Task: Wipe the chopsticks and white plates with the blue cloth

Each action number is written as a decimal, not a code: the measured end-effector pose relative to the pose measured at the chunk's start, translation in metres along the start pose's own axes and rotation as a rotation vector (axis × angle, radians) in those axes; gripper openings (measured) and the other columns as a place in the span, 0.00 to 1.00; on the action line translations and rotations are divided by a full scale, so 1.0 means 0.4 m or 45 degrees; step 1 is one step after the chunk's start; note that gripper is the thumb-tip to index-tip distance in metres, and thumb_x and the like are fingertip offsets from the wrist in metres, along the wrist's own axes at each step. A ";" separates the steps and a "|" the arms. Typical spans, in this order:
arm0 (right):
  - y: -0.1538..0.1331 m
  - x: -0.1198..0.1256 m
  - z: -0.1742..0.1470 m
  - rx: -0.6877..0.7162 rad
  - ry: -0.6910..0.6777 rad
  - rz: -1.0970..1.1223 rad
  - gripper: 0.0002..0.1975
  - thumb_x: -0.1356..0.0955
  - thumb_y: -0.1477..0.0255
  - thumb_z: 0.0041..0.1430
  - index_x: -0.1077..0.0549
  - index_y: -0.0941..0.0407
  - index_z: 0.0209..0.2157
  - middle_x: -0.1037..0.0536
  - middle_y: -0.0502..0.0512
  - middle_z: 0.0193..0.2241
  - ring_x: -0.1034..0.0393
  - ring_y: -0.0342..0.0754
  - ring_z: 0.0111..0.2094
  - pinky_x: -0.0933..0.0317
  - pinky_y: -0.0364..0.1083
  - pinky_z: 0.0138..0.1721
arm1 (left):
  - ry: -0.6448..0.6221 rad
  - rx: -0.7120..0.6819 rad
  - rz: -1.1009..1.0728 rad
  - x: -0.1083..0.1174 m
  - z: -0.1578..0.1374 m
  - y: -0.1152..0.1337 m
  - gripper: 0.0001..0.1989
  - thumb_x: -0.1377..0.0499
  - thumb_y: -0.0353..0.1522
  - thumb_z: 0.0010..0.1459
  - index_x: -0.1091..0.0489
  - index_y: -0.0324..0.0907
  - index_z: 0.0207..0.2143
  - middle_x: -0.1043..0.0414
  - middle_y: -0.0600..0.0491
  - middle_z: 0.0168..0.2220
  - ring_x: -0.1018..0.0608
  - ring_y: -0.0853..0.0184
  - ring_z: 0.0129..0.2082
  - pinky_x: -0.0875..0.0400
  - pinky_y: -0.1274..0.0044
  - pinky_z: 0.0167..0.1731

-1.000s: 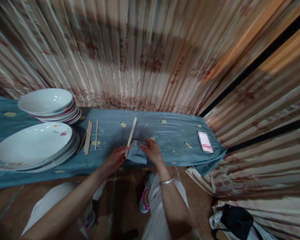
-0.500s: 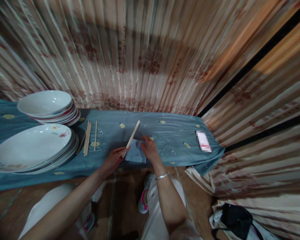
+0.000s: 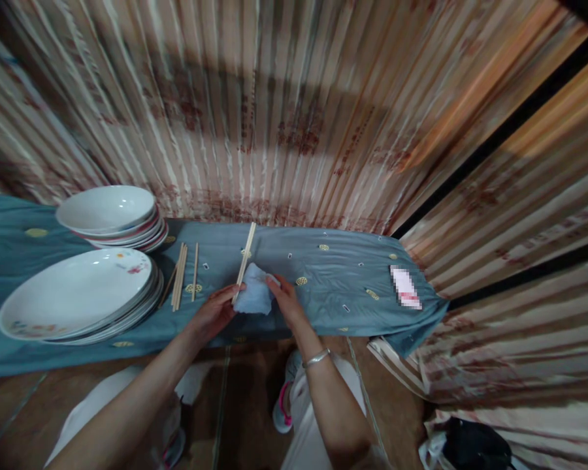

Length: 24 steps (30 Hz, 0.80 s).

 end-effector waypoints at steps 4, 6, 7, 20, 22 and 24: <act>0.039 -0.124 -0.025 -0.264 -0.243 0.513 0.20 0.28 0.57 0.47 0.26 0.55 0.38 0.20 0.51 0.33 0.26 0.49 0.35 0.32 0.46 0.36 | 0.017 -0.006 -0.020 0.011 -0.007 0.026 0.08 0.31 0.30 0.41 0.23 0.36 0.27 0.23 0.51 0.23 0.24 0.69 0.24 0.31 0.79 0.27; 0.040 -0.151 -0.028 -0.295 -0.258 0.585 0.19 0.26 0.62 0.43 0.26 0.55 0.38 0.20 0.51 0.30 0.25 0.48 0.32 0.32 0.46 0.35 | 0.040 -0.016 -0.014 0.020 -0.006 0.032 0.08 0.31 0.30 0.41 0.23 0.36 0.26 0.23 0.50 0.24 0.23 0.68 0.24 0.30 0.78 0.28; 0.039 -0.152 -0.024 -0.285 -0.227 0.589 0.19 0.25 0.65 0.40 0.25 0.56 0.36 0.20 0.50 0.29 0.25 0.48 0.31 0.32 0.47 0.35 | 0.055 -0.022 -0.007 0.027 -0.005 0.033 0.08 0.31 0.30 0.41 0.23 0.36 0.27 0.23 0.50 0.24 0.23 0.68 0.25 0.30 0.77 0.29; -0.012 -0.105 0.034 0.182 0.113 -0.095 0.14 0.28 0.61 0.42 0.27 0.58 0.21 0.27 0.47 0.17 0.37 0.42 0.20 0.43 0.41 0.22 | 0.044 -0.114 0.291 0.050 -0.013 0.021 0.17 0.32 0.40 0.41 0.23 0.38 0.31 0.26 0.54 0.24 0.30 0.74 0.20 0.37 0.81 0.22; -0.010 -0.121 0.027 0.138 0.078 -0.048 0.16 0.28 0.58 0.42 0.27 0.58 0.20 0.29 0.47 0.16 0.40 0.40 0.18 0.45 0.41 0.20 | 0.046 -0.120 0.303 0.048 -0.013 0.013 0.15 0.33 0.40 0.43 0.24 0.38 0.30 0.27 0.54 0.23 0.31 0.75 0.19 0.39 0.81 0.21; -0.003 -0.137 0.024 0.037 0.022 0.063 0.19 0.28 0.54 0.41 0.28 0.57 0.21 0.29 0.47 0.16 0.39 0.41 0.17 0.44 0.41 0.20 | 0.047 -0.132 0.316 0.049 -0.011 0.008 0.14 0.34 0.39 0.44 0.25 0.38 0.29 0.27 0.54 0.22 0.32 0.75 0.18 0.41 0.80 0.20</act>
Point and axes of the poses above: each hand's wrist, its own z-axis towards the middle knuckle, its own x-axis out of the back of the hand, y = z × x, the point moved 9 cm from there along z, towards the middle knuckle
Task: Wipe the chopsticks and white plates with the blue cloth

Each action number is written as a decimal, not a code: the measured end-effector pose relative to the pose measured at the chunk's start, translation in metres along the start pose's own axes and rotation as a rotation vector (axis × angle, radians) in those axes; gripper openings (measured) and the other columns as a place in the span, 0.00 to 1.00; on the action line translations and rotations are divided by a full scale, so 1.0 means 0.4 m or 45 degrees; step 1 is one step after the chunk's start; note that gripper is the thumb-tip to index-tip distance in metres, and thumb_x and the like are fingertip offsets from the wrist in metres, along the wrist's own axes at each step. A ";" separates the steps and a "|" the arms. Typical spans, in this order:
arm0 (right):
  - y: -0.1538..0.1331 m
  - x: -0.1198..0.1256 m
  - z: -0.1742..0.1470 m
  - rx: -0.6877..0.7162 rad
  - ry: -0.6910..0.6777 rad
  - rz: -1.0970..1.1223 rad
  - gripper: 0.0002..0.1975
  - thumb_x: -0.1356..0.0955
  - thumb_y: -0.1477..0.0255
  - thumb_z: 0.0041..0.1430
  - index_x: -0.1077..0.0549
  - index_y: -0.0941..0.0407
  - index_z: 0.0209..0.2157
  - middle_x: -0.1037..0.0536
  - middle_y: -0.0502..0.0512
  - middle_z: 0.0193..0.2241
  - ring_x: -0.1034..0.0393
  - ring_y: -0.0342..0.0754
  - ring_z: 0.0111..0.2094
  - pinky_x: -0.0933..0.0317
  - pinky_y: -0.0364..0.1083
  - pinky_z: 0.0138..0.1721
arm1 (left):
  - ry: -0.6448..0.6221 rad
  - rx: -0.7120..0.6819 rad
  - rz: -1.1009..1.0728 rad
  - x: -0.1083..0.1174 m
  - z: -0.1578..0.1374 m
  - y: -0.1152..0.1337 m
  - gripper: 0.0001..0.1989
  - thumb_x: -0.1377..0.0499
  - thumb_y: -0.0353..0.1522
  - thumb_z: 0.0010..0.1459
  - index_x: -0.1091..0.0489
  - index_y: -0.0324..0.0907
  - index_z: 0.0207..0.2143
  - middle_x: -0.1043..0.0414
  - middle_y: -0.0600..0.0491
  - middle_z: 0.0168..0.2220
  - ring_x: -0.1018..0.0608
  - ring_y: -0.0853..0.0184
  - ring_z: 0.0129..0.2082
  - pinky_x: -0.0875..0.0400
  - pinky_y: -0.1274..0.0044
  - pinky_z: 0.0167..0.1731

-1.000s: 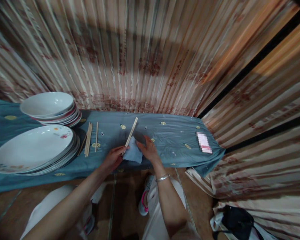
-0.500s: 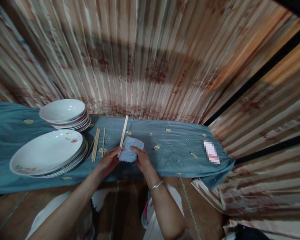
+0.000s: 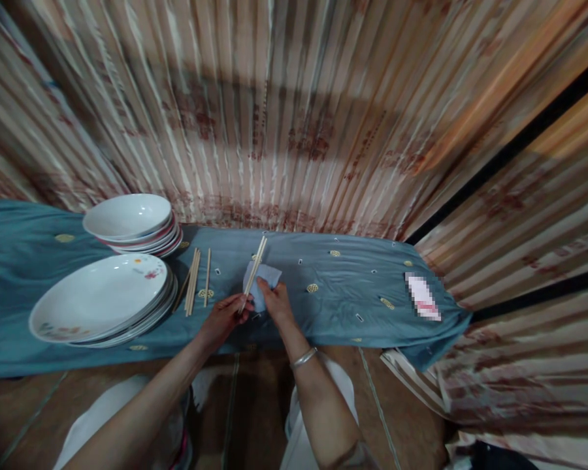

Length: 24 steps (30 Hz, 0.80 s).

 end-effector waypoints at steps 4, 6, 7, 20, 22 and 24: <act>0.025 -0.047 -0.006 -0.284 -0.266 0.343 0.32 0.39 0.40 0.45 0.27 0.56 0.28 0.25 0.54 0.21 0.30 0.51 0.26 0.36 0.48 0.28 | -0.011 -0.016 0.038 0.001 0.001 0.000 0.15 0.35 0.40 0.45 0.26 0.38 0.30 0.28 0.54 0.22 0.34 0.75 0.16 0.44 0.80 0.18; 0.035 -0.049 -0.006 -0.361 -0.324 0.429 0.32 0.43 0.41 0.50 0.27 0.55 0.31 0.23 0.55 0.23 0.28 0.53 0.30 0.34 0.50 0.33 | -0.012 -0.025 0.052 0.001 0.001 0.004 0.15 0.36 0.41 0.45 0.27 0.38 0.30 0.28 0.55 0.21 0.35 0.75 0.15 0.46 0.80 0.17; 0.042 -0.043 -0.004 -0.385 -0.319 0.443 0.29 0.43 0.44 0.52 0.27 0.54 0.31 0.23 0.53 0.24 0.28 0.52 0.30 0.34 0.50 0.35 | -0.012 -0.030 0.056 0.002 0.001 0.007 0.14 0.36 0.41 0.45 0.27 0.38 0.29 0.28 0.55 0.21 0.35 0.75 0.15 0.46 0.80 0.17; 0.066 -0.047 0.008 -0.381 -0.379 0.380 0.19 0.39 0.54 0.53 0.28 0.55 0.28 0.23 0.53 0.23 0.27 0.51 0.30 0.33 0.50 0.36 | 0.050 -0.071 0.085 0.024 0.021 0.017 0.17 0.35 0.43 0.42 0.29 0.38 0.28 0.29 0.57 0.19 0.36 0.77 0.12 0.49 0.81 0.14; 0.074 -0.049 0.007 -0.393 -0.393 0.369 0.16 0.36 0.57 0.51 0.29 0.55 0.27 0.23 0.53 0.22 0.26 0.52 0.31 0.32 0.50 0.36 | 0.048 -0.091 0.097 0.024 0.021 0.021 0.17 0.36 0.43 0.42 0.29 0.39 0.28 0.29 0.57 0.19 0.36 0.76 0.12 0.48 0.81 0.14; 0.080 -0.053 0.005 -0.378 -0.395 0.387 0.12 0.33 0.61 0.49 0.28 0.55 0.27 0.23 0.52 0.21 0.27 0.51 0.29 0.33 0.49 0.34 | 0.051 -0.115 0.118 0.024 0.020 0.026 0.17 0.36 0.44 0.42 0.29 0.39 0.27 0.29 0.56 0.18 0.36 0.76 0.12 0.48 0.81 0.14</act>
Point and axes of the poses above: each hand's wrist, its own z-axis towards the middle knuckle, its own x-axis out of the back of the hand, y = z × x, the point moved 9 cm from there along z, towards the middle knuckle
